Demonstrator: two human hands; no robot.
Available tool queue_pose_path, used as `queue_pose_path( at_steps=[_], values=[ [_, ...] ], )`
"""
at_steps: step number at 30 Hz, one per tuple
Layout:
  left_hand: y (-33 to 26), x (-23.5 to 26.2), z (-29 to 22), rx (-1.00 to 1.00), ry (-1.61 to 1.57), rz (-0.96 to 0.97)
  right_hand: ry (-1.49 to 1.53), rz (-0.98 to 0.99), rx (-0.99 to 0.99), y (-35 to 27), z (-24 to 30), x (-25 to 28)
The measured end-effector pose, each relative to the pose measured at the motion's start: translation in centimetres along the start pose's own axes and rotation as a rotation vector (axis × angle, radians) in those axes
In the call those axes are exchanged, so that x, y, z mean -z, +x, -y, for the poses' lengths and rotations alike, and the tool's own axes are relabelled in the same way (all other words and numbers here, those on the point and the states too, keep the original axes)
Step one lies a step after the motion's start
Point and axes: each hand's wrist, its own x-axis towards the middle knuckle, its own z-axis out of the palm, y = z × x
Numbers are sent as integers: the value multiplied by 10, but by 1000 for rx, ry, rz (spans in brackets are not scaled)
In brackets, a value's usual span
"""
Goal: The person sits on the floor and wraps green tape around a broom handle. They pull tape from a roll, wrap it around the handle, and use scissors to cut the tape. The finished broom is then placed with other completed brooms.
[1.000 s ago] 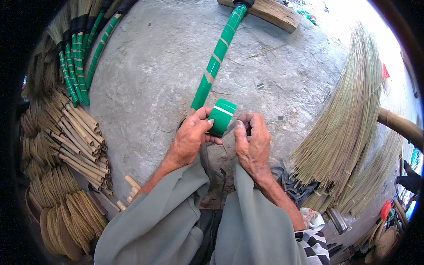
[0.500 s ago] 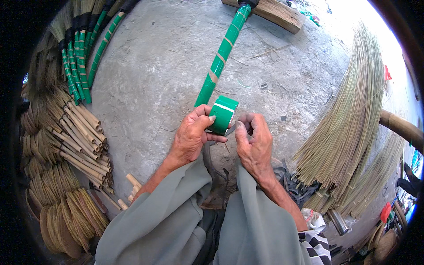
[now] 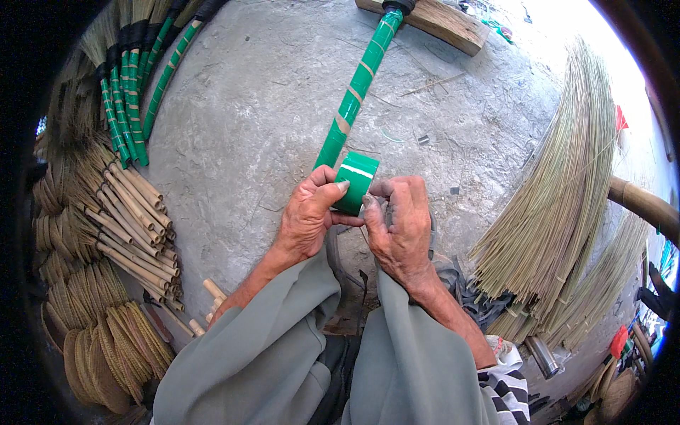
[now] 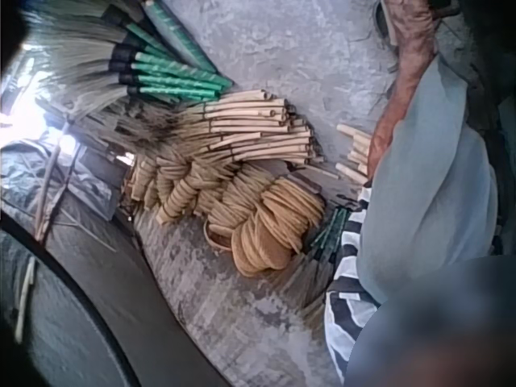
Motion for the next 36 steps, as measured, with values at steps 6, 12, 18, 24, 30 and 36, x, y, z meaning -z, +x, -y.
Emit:
queue_pose_path(
  at_steps=[6, 12, 18, 24, 30, 36],
  values=[
    [2, 3, -1, 16, 103, -13, 42, 27, -66, -4, -1, -1],
    [-1, -2, -1, 27, 131, -83, 101, 66, -107, -7, -5, -2],
    [-1, -4, -4, 28, 17, -56, 152, 37, -159, -8, -6, -3],
    [0, -3, -6, 0, 57, 32, 89, 15, -127, -5, -5, -1],
    [1, 0, -3, -12, 27, 5, 92, 29, -128, -4, -4, -2],
    [3, 5, 0, -43, -2, -26, 108, 36, -139, -5, -6, -3]
  ],
)
